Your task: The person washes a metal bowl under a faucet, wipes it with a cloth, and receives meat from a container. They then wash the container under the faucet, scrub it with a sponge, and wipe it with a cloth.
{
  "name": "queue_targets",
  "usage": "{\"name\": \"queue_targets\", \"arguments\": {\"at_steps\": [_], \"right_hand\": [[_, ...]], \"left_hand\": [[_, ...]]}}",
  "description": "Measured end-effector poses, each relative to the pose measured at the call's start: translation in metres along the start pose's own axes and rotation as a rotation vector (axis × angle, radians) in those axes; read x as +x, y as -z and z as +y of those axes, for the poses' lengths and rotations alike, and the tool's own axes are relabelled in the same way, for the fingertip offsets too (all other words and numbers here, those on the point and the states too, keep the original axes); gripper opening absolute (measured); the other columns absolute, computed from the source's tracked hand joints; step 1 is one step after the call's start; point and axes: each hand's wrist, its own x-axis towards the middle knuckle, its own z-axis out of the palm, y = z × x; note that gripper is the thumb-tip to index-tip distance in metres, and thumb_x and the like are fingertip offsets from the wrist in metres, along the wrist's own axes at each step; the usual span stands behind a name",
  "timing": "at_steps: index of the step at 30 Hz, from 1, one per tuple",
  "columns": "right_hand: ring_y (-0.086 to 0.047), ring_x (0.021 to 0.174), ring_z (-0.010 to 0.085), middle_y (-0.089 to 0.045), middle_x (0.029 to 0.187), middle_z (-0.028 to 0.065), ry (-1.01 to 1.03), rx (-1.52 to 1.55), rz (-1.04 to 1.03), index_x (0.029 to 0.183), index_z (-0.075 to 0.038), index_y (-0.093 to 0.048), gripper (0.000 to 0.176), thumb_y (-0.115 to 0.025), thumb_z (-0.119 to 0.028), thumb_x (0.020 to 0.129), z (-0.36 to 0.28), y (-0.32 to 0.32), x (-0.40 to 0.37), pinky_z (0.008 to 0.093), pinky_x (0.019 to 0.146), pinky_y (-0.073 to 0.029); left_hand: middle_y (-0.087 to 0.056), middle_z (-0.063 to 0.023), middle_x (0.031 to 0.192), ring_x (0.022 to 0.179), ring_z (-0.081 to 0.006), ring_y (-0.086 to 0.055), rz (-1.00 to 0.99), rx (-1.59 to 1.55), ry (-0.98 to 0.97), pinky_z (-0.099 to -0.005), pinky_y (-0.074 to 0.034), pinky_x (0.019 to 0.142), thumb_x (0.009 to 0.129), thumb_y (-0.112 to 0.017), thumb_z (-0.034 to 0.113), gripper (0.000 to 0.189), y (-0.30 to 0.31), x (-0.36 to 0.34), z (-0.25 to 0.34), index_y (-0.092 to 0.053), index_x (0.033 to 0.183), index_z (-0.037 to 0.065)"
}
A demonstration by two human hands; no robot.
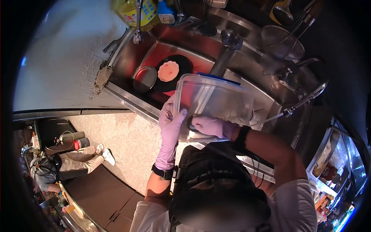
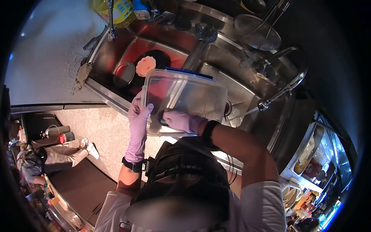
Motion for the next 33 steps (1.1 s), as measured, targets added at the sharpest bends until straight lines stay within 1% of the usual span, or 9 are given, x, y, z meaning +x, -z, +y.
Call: {"name": "queue_targets", "arguments": {"at_steps": [7, 10, 11, 15, 18, 21, 24, 26, 33], "right_hand": [[-0.059, 0.087, 0.0393, -0.059, 0.094, 0.0249, -0.033, 0.964, 0.296, 0.098, 0.0, -0.052, 0.022, -0.05, -0.018, 0.086, -0.055, -0.019, 0.045, 0.0426, 0.073, -0.046], [-0.059, 0.088, 0.0402, -0.059, 0.092, 0.025, 0.04, 0.3, 0.239, 0.1, 0.0, -0.052, 0.021, -0.051, -0.016, 0.086, -0.045, -0.033, 0.045, 0.0429, 0.073, -0.046], [-0.06, 0.087, 0.0391, -0.059, 0.088, 0.0238, 0.047, 0.037, 0.01, 0.098, -0.001, -0.053, 0.019, -0.051, -0.01, 0.082, -0.037, -0.028, 0.044, 0.0449, 0.074, -0.045], [-0.062, 0.08, 0.0366, -0.06, 0.08, 0.0209, 0.289, -0.301, -0.03, 0.096, -0.004, -0.057, 0.025, -0.055, -0.008, 0.072, 0.0, -0.003, 0.013, 0.0473, 0.072, -0.047], [-0.063, 0.075, 0.0356, -0.061, 0.077, 0.0193, 0.017, -0.579, -0.293, 0.085, -0.004, -0.063, 0.018, -0.052, -0.013, 0.074, 0.014, 0.04, -0.003, 0.0459, 0.067, -0.048], [-0.062, 0.073, 0.0363, -0.061, 0.076, 0.019, -0.058, -0.414, -0.276, 0.078, 0.0, -0.063, 0.019, -0.052, -0.016, 0.075, -0.025, 0.057, -0.009, 0.0446, 0.066, -0.048], [-0.056, 0.075, 0.0314, -0.056, 0.083, 0.0206, 0.195, -0.082, -0.053, 0.087, 0.001, -0.053, 0.02, -0.049, -0.016, 0.08, 0.0, -0.007, 0.036, 0.0422, 0.068, -0.043], [-0.054, 0.078, 0.0317, -0.055, 0.085, 0.0215, -0.051, 0.025, -0.044, 0.094, 0.002, -0.051, 0.021, -0.048, -0.016, 0.083, -0.032, -0.006, 0.045, 0.0391, 0.071, -0.043], [-0.045, 0.089, 0.0119, -0.045, 0.098, -0.0001, 0.024, 0.844, 0.282, 0.11, -0.006, -0.045, 0.029, -0.05, -0.002, 0.082, -0.04, 0.037, 0.075, 0.0246, 0.079, -0.04]], "left_hand": [[-0.061, 0.0006, 0.091, 0.077, -0.0062, -0.054, 0.049, -0.222, 0.159, -0.0204, -0.045, 0.073, 0.085, -0.061, 0.002, 0.024, 0.022, 0.007, -0.004, -0.059, 0.109, 0.002], [-0.061, 0.0015, 0.089, 0.076, -0.0058, -0.053, 0.088, -0.204, 0.144, -0.0193, -0.044, 0.072, 0.085, -0.061, 0.002, 0.022, 0.023, 0.009, -0.002, -0.06, 0.107, 0.003], [-0.06, 0.0028, 0.089, 0.076, -0.0051, -0.052, 0.056, -0.175, 0.179, -0.0185, -0.043, 0.072, 0.085, -0.06, 0.001, 0.022, 0.032, 0.009, -0.013, -0.061, 0.107, 0.003], [-0.059, 0.0043, 0.087, 0.075, -0.0039, -0.05, 0.052, -0.099, 0.187, -0.0191, -0.042, 0.073, 0.084, -0.062, 0.001, 0.02, 0.024, 0.006, -0.02, -0.062, 0.104, 0.005], [-0.059, 0.0043, 0.087, 0.074, -0.0035, -0.049, 0.093, -0.205, 0.222, -0.0187, -0.041, 0.071, 0.084, -0.063, 0.003, 0.017, 0.028, 0.013, -0.015, -0.063, 0.101, 0.005], [-0.058, 0.0049, 0.082, 0.072, -0.0025, -0.048, 0.087, -0.184, 0.252, -0.0177, -0.039, 0.066, 0.084, -0.064, 0.006, 0.008, 0.035, 0.017, -0.019, -0.062, 0.092, 0.007], [-0.057, 0.0044, 0.079, 0.07, -0.0032, -0.047, 0.01, -0.151, 0.213, -0.0189, -0.04, 0.065, 0.086, -0.063, 0.007, 0.008, 0.038, 0.012, -0.036, -0.057, 0.081, 0.008], [-0.057, 0.0033, 0.079, 0.07, -0.0048, -0.048, 0.034, -0.223, 0.198, -0.0202, -0.041, 0.068, 0.086, -0.062, 0.006, 0.007, 0.025, 0.004, -0.023, -0.056, 0.083, 0.007], [-0.052, -0.0013, 0.094, 0.082, -0.0075, -0.049, -0.038, 0.067, 0.212, -0.0245, -0.043, 0.077, 0.076, -0.059, -0.002, 0.027, 0.026, -0.006, -0.025, -0.05, 0.1, 0.006]]}}
